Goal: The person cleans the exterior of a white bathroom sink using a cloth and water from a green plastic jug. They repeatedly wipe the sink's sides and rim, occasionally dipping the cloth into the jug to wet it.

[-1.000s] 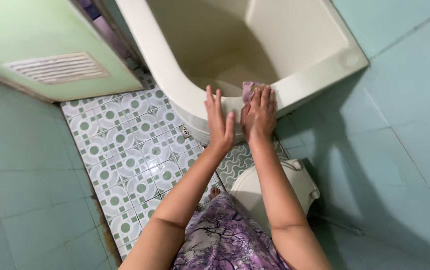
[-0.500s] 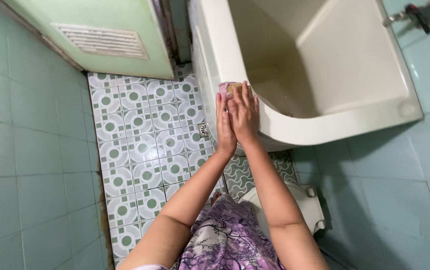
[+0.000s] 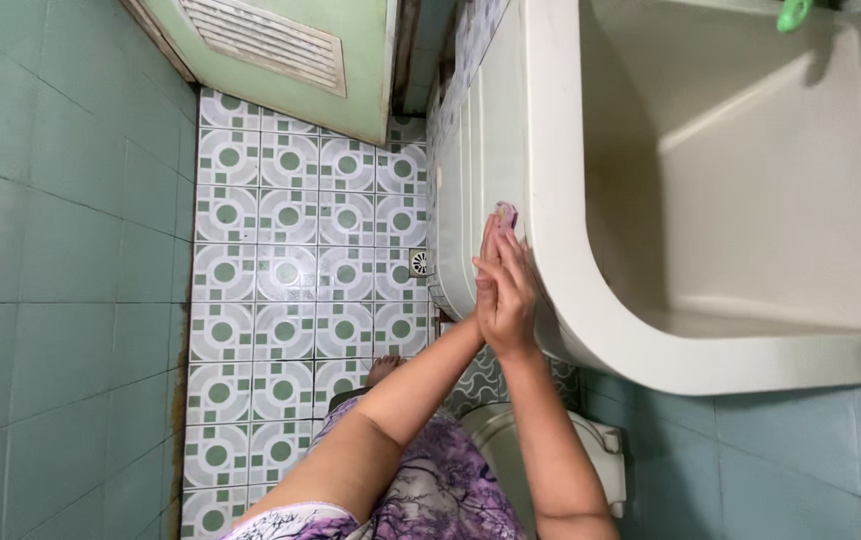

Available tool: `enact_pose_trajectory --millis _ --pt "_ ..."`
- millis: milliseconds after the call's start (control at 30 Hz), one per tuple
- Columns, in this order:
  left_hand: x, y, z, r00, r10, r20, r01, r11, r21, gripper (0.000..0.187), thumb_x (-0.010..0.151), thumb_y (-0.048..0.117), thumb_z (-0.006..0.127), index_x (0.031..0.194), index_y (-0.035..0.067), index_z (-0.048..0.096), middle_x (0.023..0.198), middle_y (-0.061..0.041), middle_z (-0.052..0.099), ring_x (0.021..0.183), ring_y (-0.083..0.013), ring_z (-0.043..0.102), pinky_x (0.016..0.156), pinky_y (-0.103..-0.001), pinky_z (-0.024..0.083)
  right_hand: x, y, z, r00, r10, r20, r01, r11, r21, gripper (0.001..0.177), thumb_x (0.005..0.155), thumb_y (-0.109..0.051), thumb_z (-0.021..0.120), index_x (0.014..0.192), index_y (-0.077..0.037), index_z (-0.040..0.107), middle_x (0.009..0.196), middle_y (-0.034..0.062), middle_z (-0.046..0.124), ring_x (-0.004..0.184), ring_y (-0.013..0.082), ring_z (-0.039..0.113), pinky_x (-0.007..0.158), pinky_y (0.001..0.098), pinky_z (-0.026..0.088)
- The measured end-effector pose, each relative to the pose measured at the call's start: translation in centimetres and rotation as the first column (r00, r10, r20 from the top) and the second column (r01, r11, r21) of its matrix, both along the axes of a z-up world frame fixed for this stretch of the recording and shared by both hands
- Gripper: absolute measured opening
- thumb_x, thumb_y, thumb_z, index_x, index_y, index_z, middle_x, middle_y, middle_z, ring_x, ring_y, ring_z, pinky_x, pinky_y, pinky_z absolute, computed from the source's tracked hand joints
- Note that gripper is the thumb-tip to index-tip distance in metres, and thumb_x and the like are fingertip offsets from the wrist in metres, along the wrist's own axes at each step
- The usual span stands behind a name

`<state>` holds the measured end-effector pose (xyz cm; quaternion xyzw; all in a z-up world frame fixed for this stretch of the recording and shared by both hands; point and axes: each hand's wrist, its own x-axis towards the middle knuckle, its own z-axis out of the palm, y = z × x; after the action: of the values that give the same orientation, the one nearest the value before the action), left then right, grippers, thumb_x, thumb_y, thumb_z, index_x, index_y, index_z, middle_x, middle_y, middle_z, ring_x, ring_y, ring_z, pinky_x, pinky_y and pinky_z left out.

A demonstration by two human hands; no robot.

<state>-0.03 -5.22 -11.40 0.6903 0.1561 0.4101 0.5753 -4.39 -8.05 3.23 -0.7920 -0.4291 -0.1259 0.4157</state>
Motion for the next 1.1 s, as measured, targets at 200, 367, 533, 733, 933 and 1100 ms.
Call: enact_pose_trajectory --millis 200,367,533,733,933,1100 --pt "1.0 4.2 -0.5 0.979 -0.097 -0.180 0.108 0.993 0.051 0.068 0.105 0.032 0.053 0.162 0.006 0.026 0.165 -0.020 0.029 0.155 -0.0359 0.027 0.127 -0.044 0.026 0.5 1.9 -0.2 1.000 -0.009 -0.020 0.010 0.999 0.042 0.046 0.113 -0.039 0.043 0.112 -0.001 0.069 0.145 0.0260 0.059 0.142 0.0473 0.050 0.122 0.0587 0.035" --pt "0.6 4.0 -2.9 0.960 -0.208 -0.187 0.145 0.942 -0.302 0.060 0.110 0.039 0.040 0.160 0.007 0.032 0.166 -0.018 0.034 0.156 -0.0359 0.030 0.127 -0.044 0.026 0.7 2.3 -0.3 0.999 -0.009 -0.041 0.011 0.998 0.058 0.045 0.113 -0.038 0.044 0.113 -0.001 0.069 0.144 0.0245 0.060 0.143 0.0462 0.051 0.124 0.0589 0.034" --pt "-0.1 1.9 -4.1 0.961 -0.203 -0.186 0.160 0.962 -0.222 0.058 0.112 0.035 0.036 0.160 0.003 0.032 0.168 -0.023 0.028 0.158 -0.0389 0.021 0.129 -0.043 0.018 0.9 1.3 1.2 0.997 -0.028 -0.071 0.033 0.997 0.073 0.047 0.114 -0.038 0.042 0.113 -0.001 0.071 0.143 0.0240 0.060 0.143 0.0445 0.050 0.125 0.0570 0.033" --pt "3.4 5.2 -4.5 0.968 -0.216 -0.124 0.174 0.942 -0.287 0.055 0.110 0.026 0.037 0.159 0.001 0.034 0.167 -0.022 0.031 0.158 -0.0355 0.025 0.129 -0.041 0.020 0.5 0.6 2.8 0.996 -0.054 -0.075 0.063 0.991 0.120 0.048 0.115 -0.038 0.041 0.115 0.000 0.070 0.144 0.0227 0.059 0.146 0.0422 0.049 0.128 0.0559 0.031" --pt "0.5 4.0 -2.4 0.964 -0.263 -0.033 0.239 0.915 -0.326 0.052 0.110 0.017 0.036 0.158 -0.002 0.032 0.168 -0.021 0.033 0.159 -0.0317 0.026 0.130 -0.041 0.015 -0.1 0.5 3.0 0.993 -0.079 -0.084 0.089 0.989 0.122 0.042 0.114 -0.034 0.044 0.115 -0.001 0.070 0.144 0.0225 0.059 0.146 0.0422 0.049 0.128 0.0559 0.031" --pt "-1.2 2.6 2.1 0.956 -0.260 0.139 0.292 0.900 -0.324 0.051 0.110 0.021 0.050 0.152 -0.002 0.035 0.163 -0.020 0.035 0.153 -0.0291 0.032 0.126 -0.041 0.027 0.1 0.5 2.8 0.993 -0.087 -0.077 0.097 0.986 0.134 0.038 0.113 -0.030 0.047 0.117 -0.001 0.070 0.144 0.0230 0.060 0.145 0.0421 0.050 0.126 0.0540 0.035"
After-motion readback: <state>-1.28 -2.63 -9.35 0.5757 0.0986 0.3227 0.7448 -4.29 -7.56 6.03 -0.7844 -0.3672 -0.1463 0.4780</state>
